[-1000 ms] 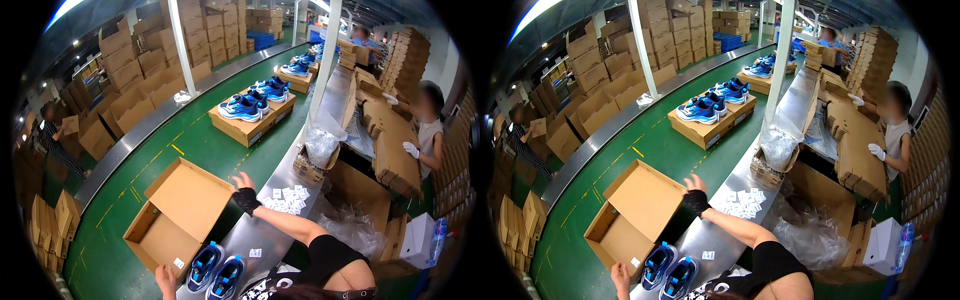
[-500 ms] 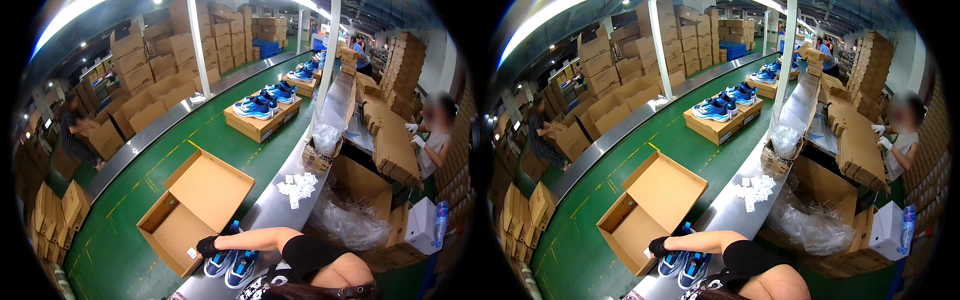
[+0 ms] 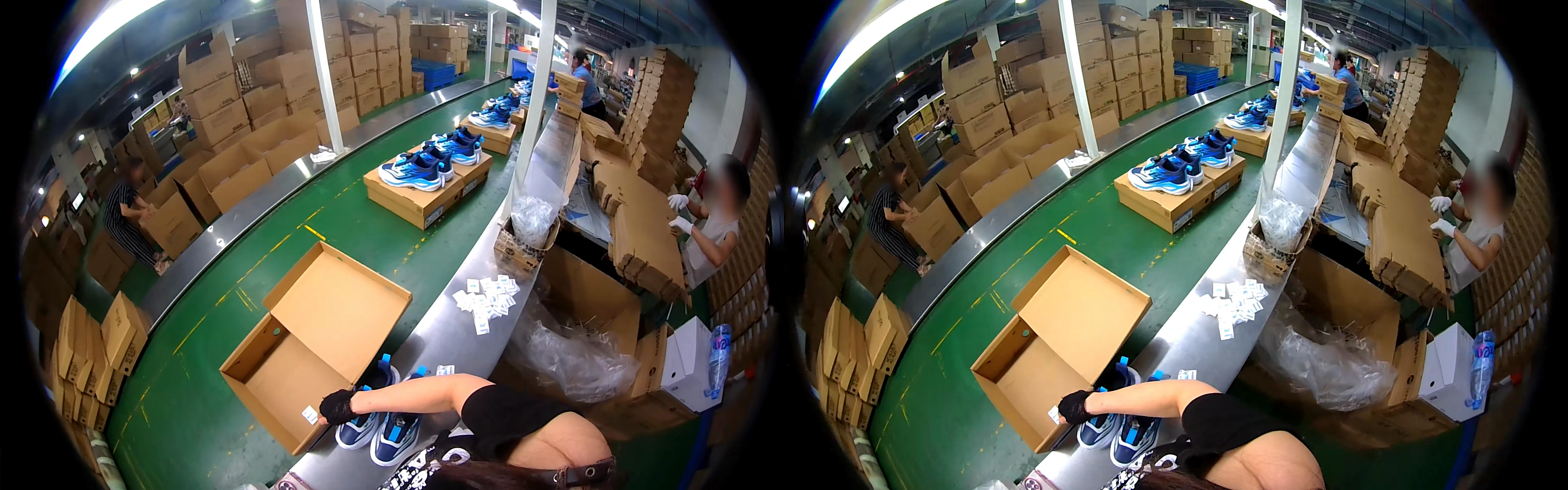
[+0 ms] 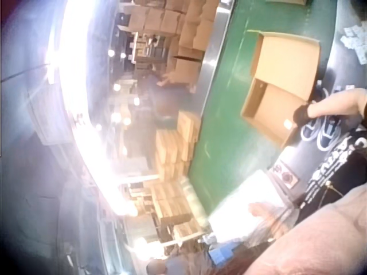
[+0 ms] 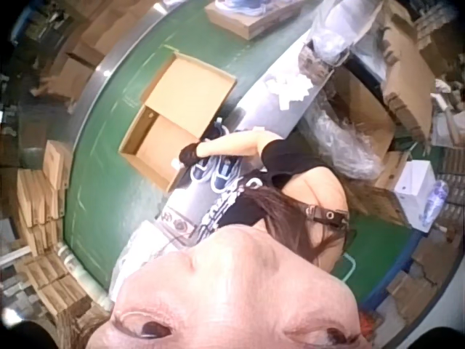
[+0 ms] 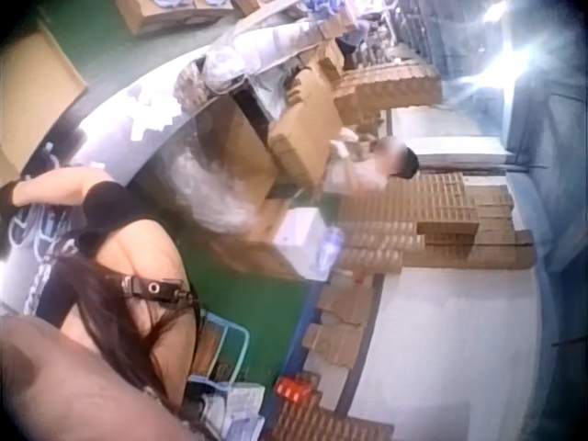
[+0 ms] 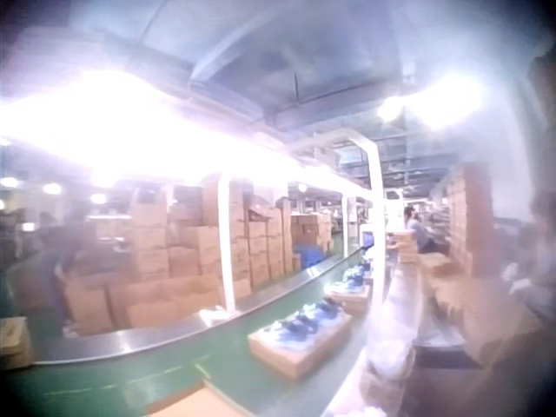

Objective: The person places shoes into boxes after wrapping them in tissue paper and adding small packets, then closes the lids.

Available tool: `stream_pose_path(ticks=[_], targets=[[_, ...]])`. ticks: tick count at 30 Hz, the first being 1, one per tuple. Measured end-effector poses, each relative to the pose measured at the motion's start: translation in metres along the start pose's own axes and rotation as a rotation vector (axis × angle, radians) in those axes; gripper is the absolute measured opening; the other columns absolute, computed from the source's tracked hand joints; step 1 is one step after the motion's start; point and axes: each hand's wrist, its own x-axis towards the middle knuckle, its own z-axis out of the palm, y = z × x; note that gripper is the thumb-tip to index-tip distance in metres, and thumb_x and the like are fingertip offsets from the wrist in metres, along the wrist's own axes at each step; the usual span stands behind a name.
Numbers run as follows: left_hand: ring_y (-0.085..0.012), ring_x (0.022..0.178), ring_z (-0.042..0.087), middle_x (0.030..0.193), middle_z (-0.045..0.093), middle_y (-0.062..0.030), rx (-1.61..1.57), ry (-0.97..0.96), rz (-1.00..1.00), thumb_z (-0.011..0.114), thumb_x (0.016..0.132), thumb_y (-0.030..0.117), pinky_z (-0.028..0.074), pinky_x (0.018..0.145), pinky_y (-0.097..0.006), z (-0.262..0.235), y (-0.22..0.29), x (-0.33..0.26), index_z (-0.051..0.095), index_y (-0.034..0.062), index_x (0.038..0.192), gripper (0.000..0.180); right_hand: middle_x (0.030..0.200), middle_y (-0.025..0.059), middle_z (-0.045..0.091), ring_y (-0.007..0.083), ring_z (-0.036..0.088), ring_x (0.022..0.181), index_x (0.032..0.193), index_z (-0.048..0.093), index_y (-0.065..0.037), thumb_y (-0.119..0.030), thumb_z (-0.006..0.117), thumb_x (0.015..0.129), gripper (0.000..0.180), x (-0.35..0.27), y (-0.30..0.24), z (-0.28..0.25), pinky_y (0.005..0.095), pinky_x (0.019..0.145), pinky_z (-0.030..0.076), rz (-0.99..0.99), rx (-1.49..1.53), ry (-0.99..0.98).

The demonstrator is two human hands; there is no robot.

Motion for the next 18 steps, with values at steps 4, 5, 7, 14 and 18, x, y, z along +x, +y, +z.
stream_pose_path(ticks=[4, 5, 7, 14, 18], targets=[[-0.0299, 0.077, 0.054, 0.089, 0.054, -0.0179, -0.096, 0.306, 0.048, 0.042, 0.083, 0.01, 0.047, 0.065, -0.038, -0.104, 0.033, 0.074, 0.052, -0.0017, 0.095, 0.02, 0.079, 0.0163, 0.061, 0.0336, 0.059, 0.077, 0.078, 0.063, -0.006, -0.031, 0.043, 0.076, 0.031, 0.004, 0.016, 0.012, 0.0422, 0.068, 0.045, -0.041, 0.02, 0.009], [-0.0298, 0.079, 0.054, 0.091, 0.054, -0.0183, -0.106, 0.383, 0.122, 0.042, 0.083, 0.009, 0.047, 0.068, -0.038, -0.135, 0.054, 0.089, 0.051, -0.0019, 0.098, 0.021, 0.087, 0.0176, 0.061, 0.0333, 0.058, 0.084, 0.089, 0.062, -0.006, -0.034, 0.051, 0.073, 0.034, 0.008, 0.018, 0.018, 0.0409, 0.074, 0.045, -0.057, 0.052, -0.008], [-0.0316, 0.105, 0.048, 0.112, 0.049, -0.0224, -1.177, 0.203, -0.089, 0.044, 0.084, 0.01, 0.038, 0.091, -0.039, -0.212, 0.118, 0.092, 0.046, -0.0041, 0.113, 0.032, 0.119, 0.0224, 0.045, 0.034, 0.042, 0.111, 0.123, 0.039, -0.002, -0.037, 0.067, 0.061, 0.077, -0.003, -0.031, -0.015, 0.0398, 0.093, 0.034, -0.153, 0.037, -0.061], [-0.0187, 0.089, 0.052, 0.102, 0.051, -0.0105, -1.989, -0.239, 0.35, 0.046, 0.087, 0.02, 0.044, 0.073, -0.029, -0.287, 0.315, 0.115, 0.034, -0.0008, 0.121, 0.042, 0.088, 0.013, 0.048, 0.0227, 0.047, 0.08, 0.105, 0.041, -0.005, -0.027, 0.063, 0.07, 0.047, 0.024, -0.05, -0.057, 0.0323, 0.068, 0.037, -0.208, 0.625, 0.402], [-0.0359, 0.115, 0.036, 0.122, 0.04, -0.0222, -1.316, -0.011, 0.712, 0.058, 0.079, 0.017, 0.029, 0.096, -0.041, -0.337, 0.344, 0.12, 0.043, -0.0008, 0.116, 0.044, 0.069, 0.0037, 0.047, 0.0136, 0.046, 0.059, 0.089, 0.044, -0.009, -0.025, 0.062, 0.074, 0.028, 0.014, 0.006, -0.131, 0.025, 0.051, 0.035, 0.11, 0.746, 0.902]])
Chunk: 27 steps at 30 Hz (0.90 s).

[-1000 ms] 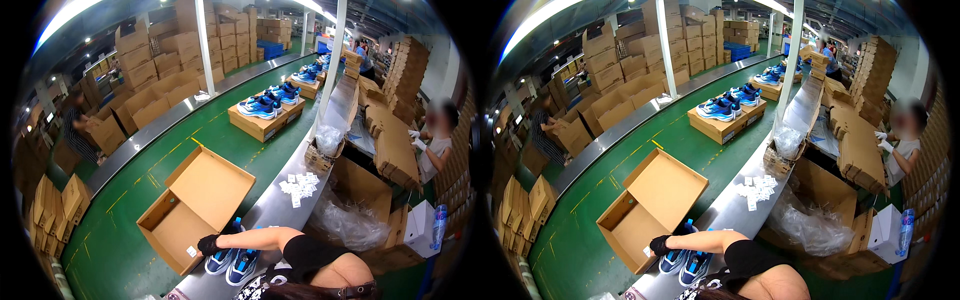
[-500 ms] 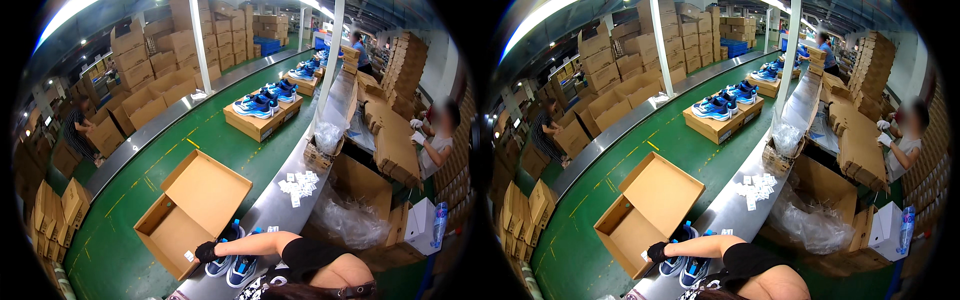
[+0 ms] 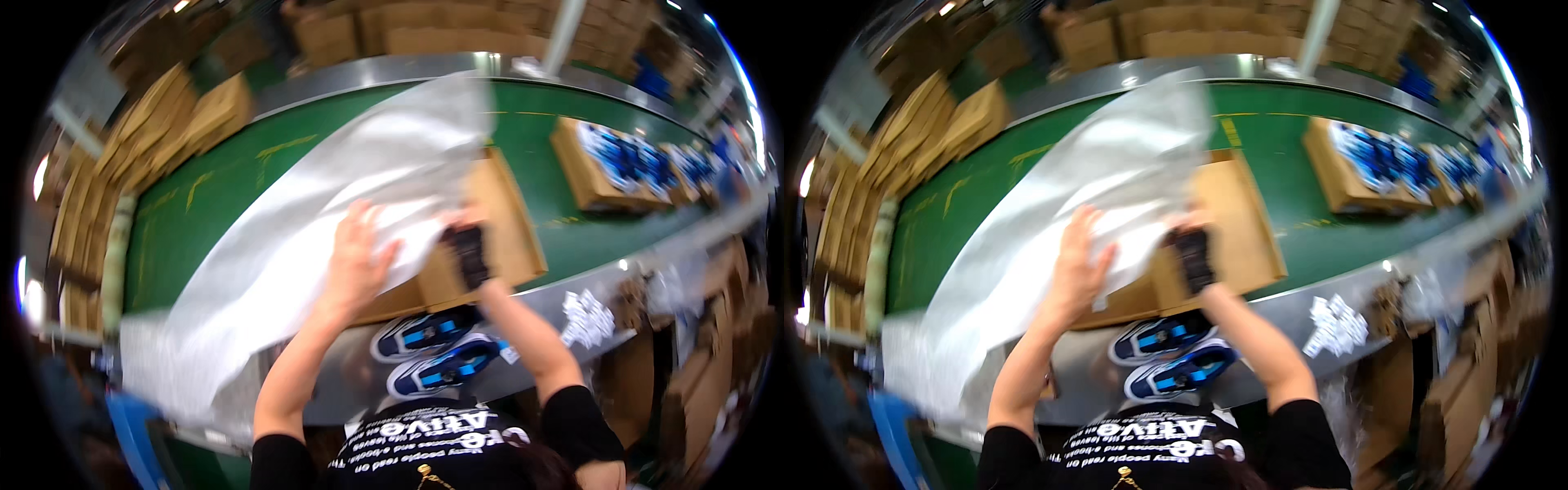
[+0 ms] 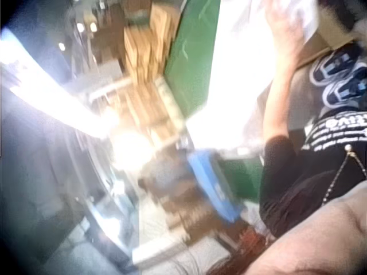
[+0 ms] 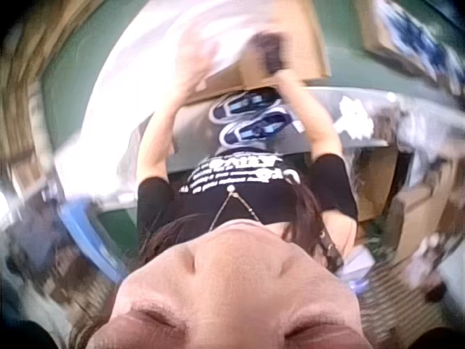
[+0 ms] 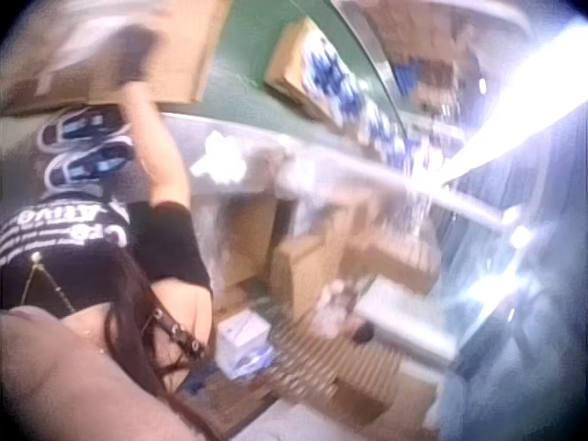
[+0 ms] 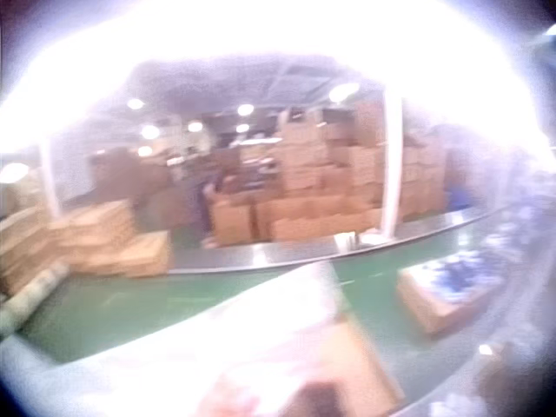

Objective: The person places shoes into boxes after wrapping them in tissue paper and adding small packets, then closes the lids.

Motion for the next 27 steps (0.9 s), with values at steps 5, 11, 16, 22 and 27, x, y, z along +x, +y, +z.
stream_pose_path(ticks=[5, 11, 16, 22, 27], targets=[[-0.0393, 0.115, 0.034, 0.121, 0.04, -0.0209, 0.496, -0.16, -0.04, 0.056, 0.078, 0.039, 0.026, 0.093, -0.049, 0.002, -0.046, -0.053, 0.049, 0.0022, 0.113, 0.051, 0.057, 0.0003, 0.048, 0.0083, 0.042, 0.042, 0.095, 0.043, -0.007, -0.013, 0.062, 0.075, 0.029, 0.047, 0.031, -0.128, 0.0211, 0.037, 0.033, 0.059, 0.116, 0.438], [-0.0353, 0.104, 0.043, 0.114, 0.044, -0.0219, 0.16, 0.003, -0.807, 0.05, 0.075, 0.057, 0.036, 0.087, -0.04, -0.005, -0.146, -0.09, 0.049, -0.0001, 0.11, 0.066, 0.081, 0.0074, 0.056, 0.0132, 0.051, 0.062, 0.115, 0.041, 0.001, -0.015, 0.059, 0.079, 0.043, 0.043, 0.107, -0.24, 0.0255, 0.054, 0.041, 0.131, -0.448, 0.55], [-0.0292, 0.108, 0.044, 0.121, 0.04, -0.0244, -0.205, 0.291, -1.128, 0.051, 0.071, 0.064, 0.038, 0.088, -0.037, -0.011, -0.208, -0.081, 0.034, -0.008, 0.122, 0.09, 0.104, 0.0164, 0.056, 0.025, 0.055, 0.093, 0.118, 0.043, 0.002, -0.018, 0.059, 0.079, 0.047, 0.034, 0.137, -0.306, 0.0314, 0.077, 0.043, -0.175, -0.955, 0.326], [-0.0244, 0.108, 0.044, 0.122, 0.039, -0.0221, -0.789, 0.239, -0.872, 0.061, 0.068, 0.057, 0.041, 0.083, -0.03, -0.006, -0.109, -0.01, 0.023, -0.0078, 0.128, 0.097, 0.101, 0.0192, 0.055, 0.0347, 0.052, 0.093, 0.106, 0.05, 0.0, -0.013, 0.055, 0.079, 0.031, 0.006, 0.08, -0.291, 0.0373, 0.078, 0.042, -0.256, -1.198, 0.221], [-0.0355, 0.123, 0.023, 0.133, 0.014, -0.0275, -0.25, 0.215, -0.601, 0.068, 0.061, 0.055, 0.025, 0.098, -0.042, 0.035, -0.077, 0.057, 0.014, -0.0077, 0.13, 0.107, 0.076, 0.017, 0.049, 0.0354, 0.051, 0.064, 0.091, 0.053, -0.002, 0.001, 0.057, 0.072, 0.02, -0.049, 0.027, -0.239, 0.0374, 0.052, 0.043, -0.572, -1.214, 0.021]])
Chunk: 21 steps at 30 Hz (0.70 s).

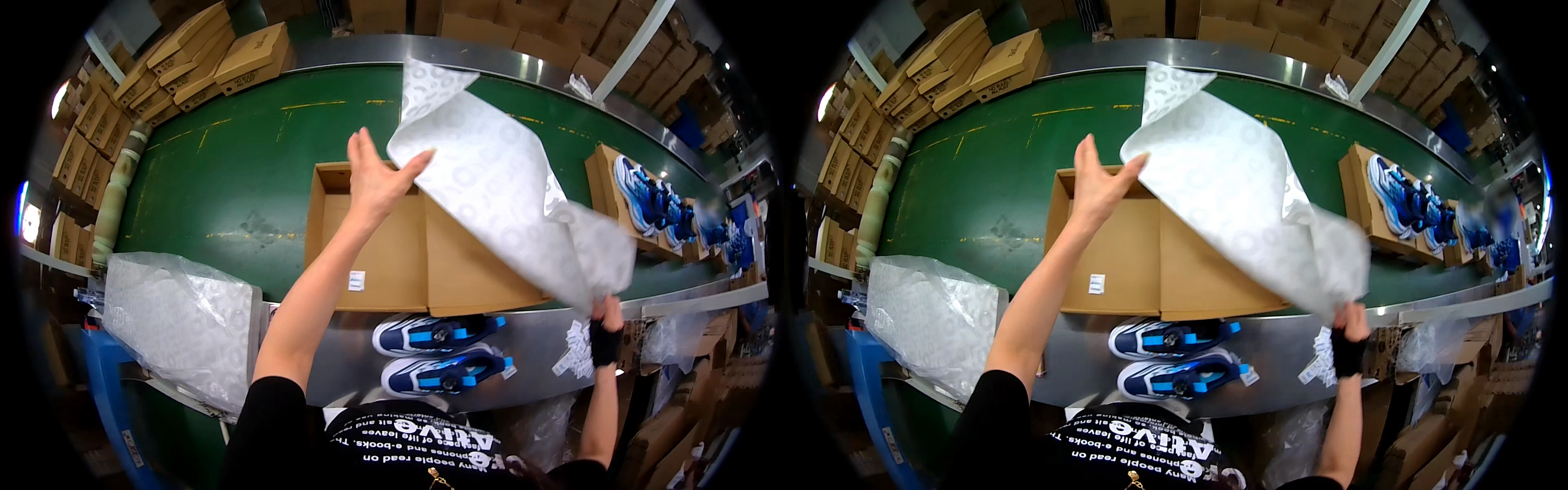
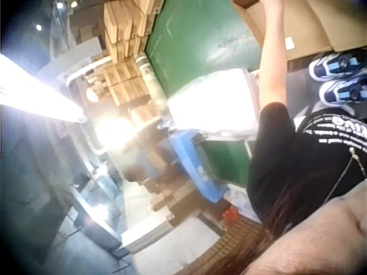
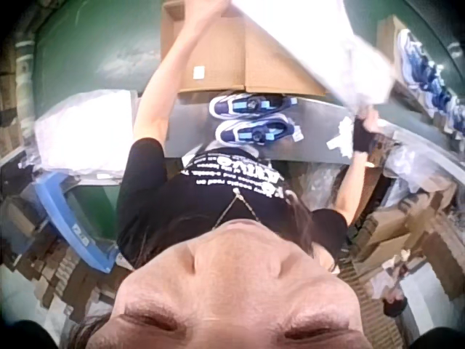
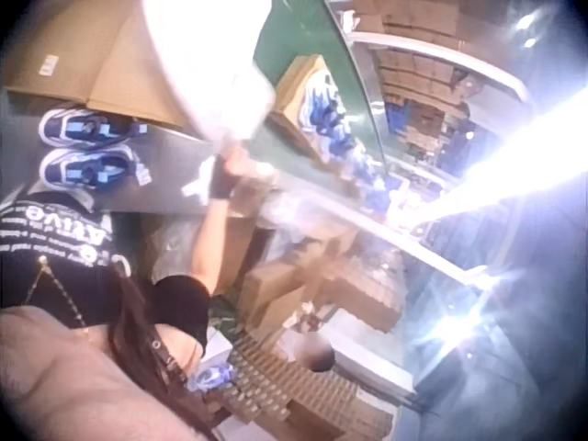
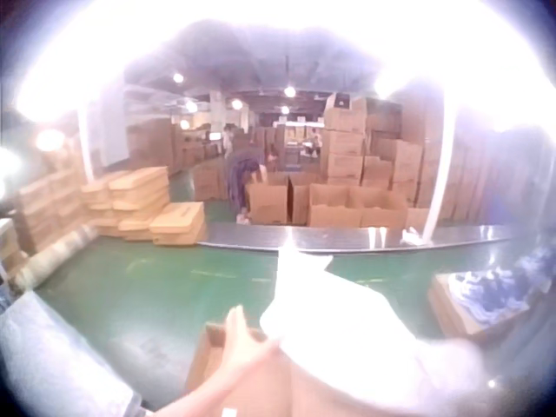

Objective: The person places shoes into boxes after wrapping them in tissue paper and adding small packets, then closes the lids.

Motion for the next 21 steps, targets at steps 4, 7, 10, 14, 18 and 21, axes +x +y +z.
stream_pose_path(ticks=[4, 7, 10, 14, 18, 21], targets=[[-0.0395, 0.124, 0.02, 0.136, 0.005, -0.0256, 0.555, -0.049, 0.022, 0.068, 0.063, 0.047, 0.02, 0.097, -0.054, 0.051, 0.002, 0.034, 0.007, 0.0029, 0.134, 0.104, 0.055, 0.0053, 0.049, 0.0153, 0.049, 0.048, 0.08, 0.057, -0.003, -0.005, 0.06, 0.076, 0.005, -0.031, -0.04, -0.032, 0.0252, 0.044, 0.038, 0.146, 0.34, -0.169], [-0.0365, 0.117, 0.032, 0.13, 0.022, -0.0254, 0.602, -0.15, 0.058, 0.066, 0.067, 0.04, 0.028, 0.093, -0.051, 0.075, -0.021, 0.048, 0.021, 0.0073, 0.131, 0.085, 0.059, 0.0056, 0.053, 0.0132, 0.049, 0.048, 0.079, 0.057, 0.0, -0.007, 0.058, 0.079, 0.007, -0.044, -0.056, -0.067, 0.0242, 0.047, 0.04, 0.332, 0.567, -0.221], [-0.0327, 0.096, 0.051, 0.107, 0.048, -0.0232, 0.408, -0.08, -0.038, 0.065, 0.069, 0.035, 0.04, 0.082, -0.042, 0.082, -0.067, 0.059, 0.044, 0.0069, 0.117, 0.06, 0.074, 0.0092, 0.057, 0.0161, 0.054, 0.057, 0.093, 0.055, 0.0, -0.006, 0.055, 0.077, 0.017, -0.064, -0.033, -0.059, 0.0261, 0.054, 0.044, 0.172, 0.293, -0.017], [-0.0187, 0.071, 0.058, 0.078, 0.061, -0.0155, 0.085, 0.087, -0.314, 0.064, 0.072, 0.028, 0.045, 0.064, -0.03, 0.041, -0.1, 0.056, 0.06, -0.0027, 0.089, 0.035, 0.085, 0.0064, 0.059, 0.016, 0.057, 0.067, 0.102, 0.05, -0.005, -0.017, 0.054, 0.081, 0.024, -0.074, 0.029, -0.032, 0.026, 0.057, 0.044, 1.069, 1.295, 0.074], [-0.0106, 0.068, 0.052, 0.079, 0.06, -0.0057, -0.414, 0.316, -0.284, 0.065, 0.073, 0.024, 0.042, 0.06, -0.026, -0.04, -0.131, 0.012, 0.06, -0.0069, 0.082, 0.032, 0.106, 0.0106, 0.053, 0.0193, 0.053, 0.091, 0.122, 0.04, -0.007, -0.022, 0.054, 0.083, 0.043, -0.062, 0.04, 0.027, 0.0292, 0.067, 0.043, 1.502, 1.575, 0.114], [-0.0112, 0.071, 0.054, 0.082, 0.06, -0.0064, -0.193, 0.3, -0.353, 0.063, 0.075, 0.02, 0.043, 0.064, -0.026, -0.098, -0.143, -0.026, 0.06, -0.0083, 0.087, 0.031, 0.12, 0.0137, 0.043, 0.0235, 0.049, 0.103, 0.125, 0.036, -0.006, -0.019, 0.055, 0.082, 0.048, -0.045, -0.02, 0.039, 0.0321, 0.074, 0.042, 1.204, 0.948, 0.156]])
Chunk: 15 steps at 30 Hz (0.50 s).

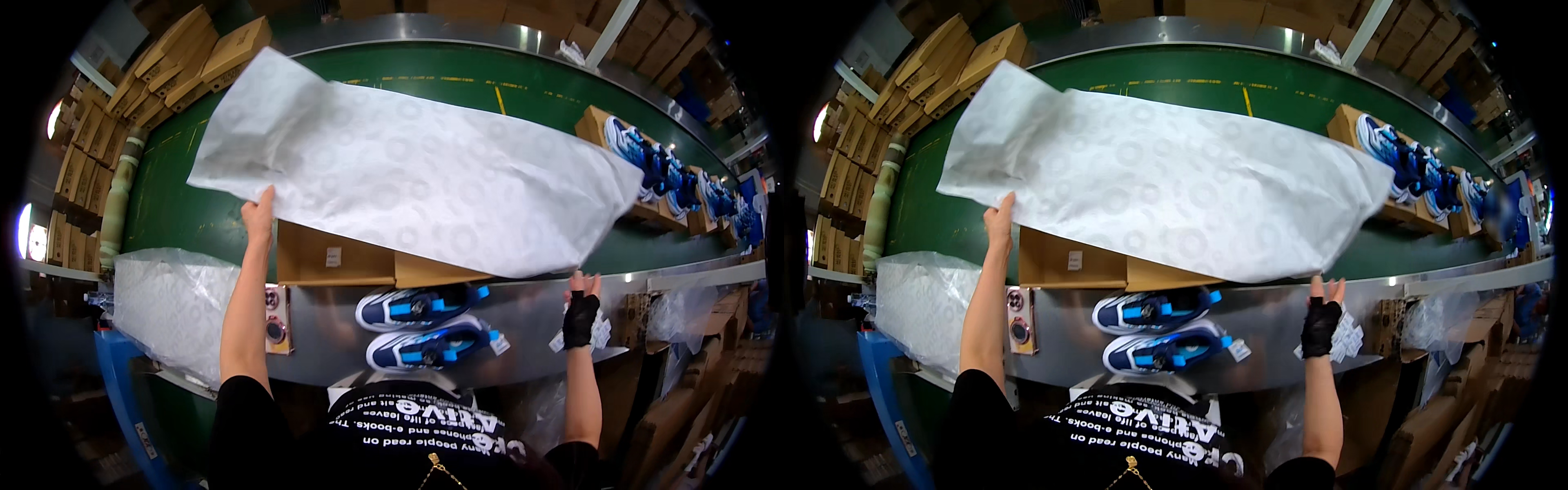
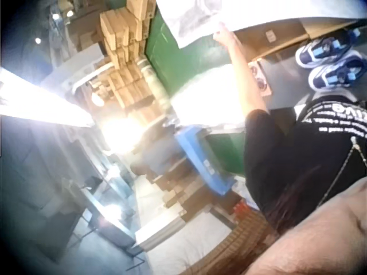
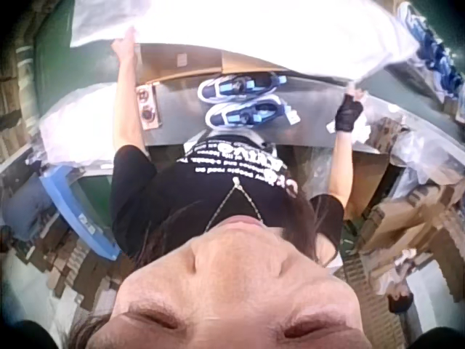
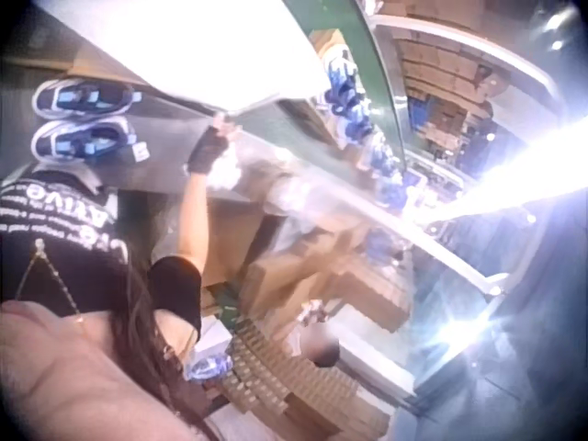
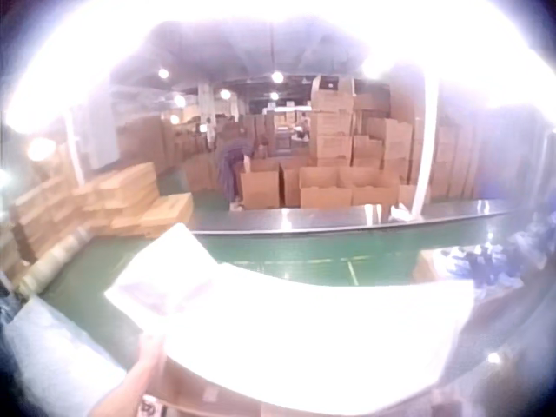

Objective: The person places shoes into boxes after wrapping them in tissue paper and adding small packets, then closes the lids.

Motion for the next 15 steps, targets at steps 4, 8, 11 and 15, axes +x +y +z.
stream_pose_path(ticks=[4, 8, 11, 15], targets=[[-0.0148, 0.075, 0.055, 0.09, 0.059, -0.0077, -0.23, -0.012, -0.113, 0.066, 0.072, 0.016, 0.044, 0.068, -0.028, -0.054, -0.045, -0.019, 0.057, -0.0085, 0.092, 0.033, 0.093, 0.0126, 0.052, 0.03, 0.047, 0.094, 0.083, 0.053, -0.004, -0.024, 0.073, 0.061, 0.035, -0.097, -0.024, 0.02, 0.0376, 0.08, 0.039, -0.793, -0.835, -0.978], [-0.0217, 0.086, 0.054, 0.098, 0.055, -0.0127, -0.516, -0.038, -0.335, 0.067, 0.069, 0.007, 0.045, 0.076, -0.033, -0.056, -0.073, -0.045, 0.05, -0.011, 0.098, 0.038, 0.094, 0.0082, 0.053, 0.0363, 0.04, 0.108, 0.069, 0.057, -0.001, -0.019, 0.066, 0.056, 0.023, -0.152, -0.011, 0.026, 0.051, 0.082, 0.035, -1.367, -1.16, -0.863], [-0.0239, 0.091, 0.054, 0.103, 0.053, -0.0128, -0.631, -0.175, -0.482, 0.066, 0.073, 0.01, 0.045, 0.079, -0.035, -0.055, -0.067, -0.053, 0.045, -0.0086, 0.106, 0.043, 0.1, 0.015, 0.053, 0.0405, 0.037, 0.109, 0.068, 0.058, 0.0, -0.009, 0.059, 0.059, 0.013, -0.157, 0.02, 0.036, 0.061, 0.086, 0.025, -1.346, -1.176, -0.85], [-0.0238, 0.097, 0.052, 0.11, 0.05, -0.012, -0.643, -0.235, -0.498, 0.064, 0.077, 0.014, 0.045, 0.082, -0.037, -0.059, -0.067, -0.063, 0.04, -0.0043, 0.114, 0.048, 0.077, 0.0054, 0.055, 0.0222, 0.046, 0.095, 0.061, 0.061, -0.008, -0.017, 0.062, 0.06, 0.009, -0.175, -0.043, 0.073, 0.0512, 0.081, 0.029, -1.215, -0.993, -1.205]])
